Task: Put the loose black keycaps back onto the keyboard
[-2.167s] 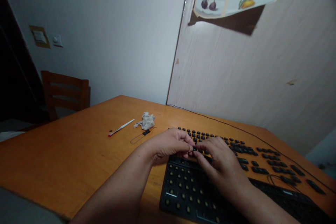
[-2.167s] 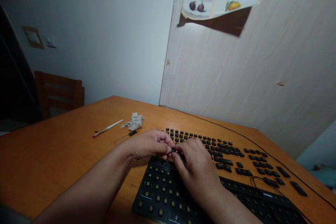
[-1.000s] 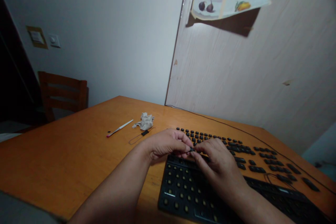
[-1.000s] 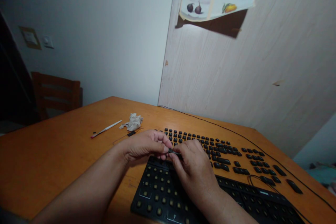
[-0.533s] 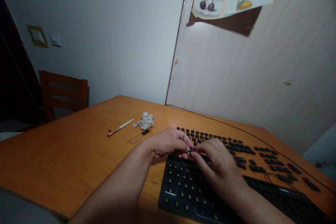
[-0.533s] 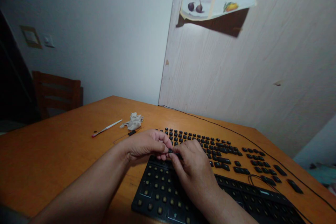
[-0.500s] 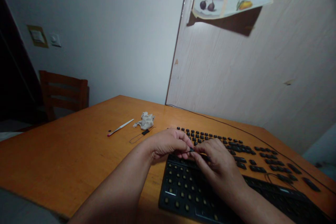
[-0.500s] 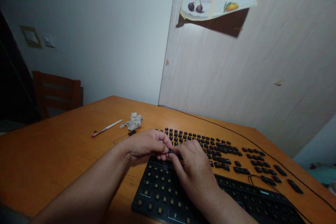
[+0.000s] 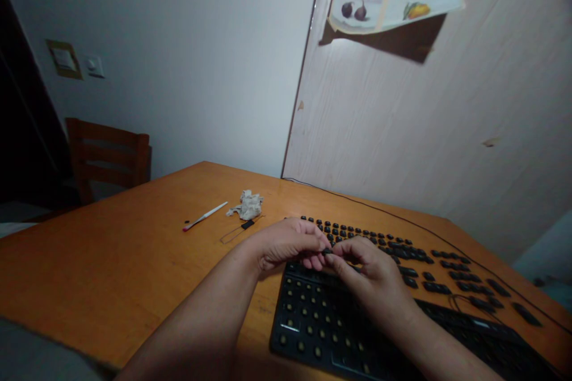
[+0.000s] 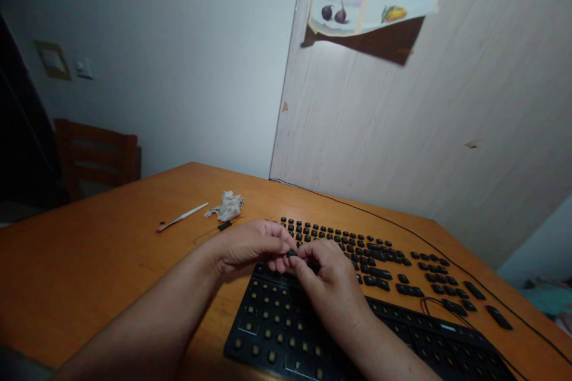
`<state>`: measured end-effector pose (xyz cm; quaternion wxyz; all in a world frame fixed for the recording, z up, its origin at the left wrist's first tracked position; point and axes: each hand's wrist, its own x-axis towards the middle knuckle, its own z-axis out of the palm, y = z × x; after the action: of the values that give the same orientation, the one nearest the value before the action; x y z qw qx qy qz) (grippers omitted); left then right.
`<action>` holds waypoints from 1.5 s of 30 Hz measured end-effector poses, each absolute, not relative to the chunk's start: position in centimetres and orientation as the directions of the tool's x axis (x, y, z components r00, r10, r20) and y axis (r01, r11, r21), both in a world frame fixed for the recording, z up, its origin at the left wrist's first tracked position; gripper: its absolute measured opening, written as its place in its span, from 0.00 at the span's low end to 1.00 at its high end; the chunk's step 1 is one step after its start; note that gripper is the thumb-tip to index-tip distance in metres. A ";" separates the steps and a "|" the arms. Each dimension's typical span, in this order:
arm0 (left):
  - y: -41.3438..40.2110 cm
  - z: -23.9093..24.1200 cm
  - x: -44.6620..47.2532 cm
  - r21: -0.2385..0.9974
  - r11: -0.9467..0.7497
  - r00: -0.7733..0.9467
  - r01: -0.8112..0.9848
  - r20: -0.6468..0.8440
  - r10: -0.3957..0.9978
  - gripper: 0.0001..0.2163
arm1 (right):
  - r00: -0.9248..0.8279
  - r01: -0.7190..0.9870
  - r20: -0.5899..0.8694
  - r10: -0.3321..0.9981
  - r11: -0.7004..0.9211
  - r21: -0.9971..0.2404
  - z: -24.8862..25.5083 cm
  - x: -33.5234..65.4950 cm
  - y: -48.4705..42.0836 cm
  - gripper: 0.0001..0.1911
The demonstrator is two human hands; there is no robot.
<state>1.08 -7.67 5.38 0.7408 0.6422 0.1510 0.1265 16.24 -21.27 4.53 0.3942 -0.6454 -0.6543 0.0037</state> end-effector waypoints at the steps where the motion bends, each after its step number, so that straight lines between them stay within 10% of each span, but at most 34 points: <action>1: -7.7 5.4 1.1 0.989 0.151 0.922 0.002 -0.060 0.382 0.09 | 0.154 0.837 0.499 0.853 0.156 -0.525 4.5 16.3 -21.2 0.07; 45: -7.6 5.1 1.1 0.979 0.171 0.914 0.115 -0.172 0.368 0.08 | 0.082 0.857 0.553 0.829 0.225 -0.464 4.1 16.6 -21.1 0.06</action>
<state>1.13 -7.58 5.05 0.7415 0.6381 0.1892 0.0854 16.61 -21.13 4.06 0.3922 -0.6224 -0.6771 -0.0176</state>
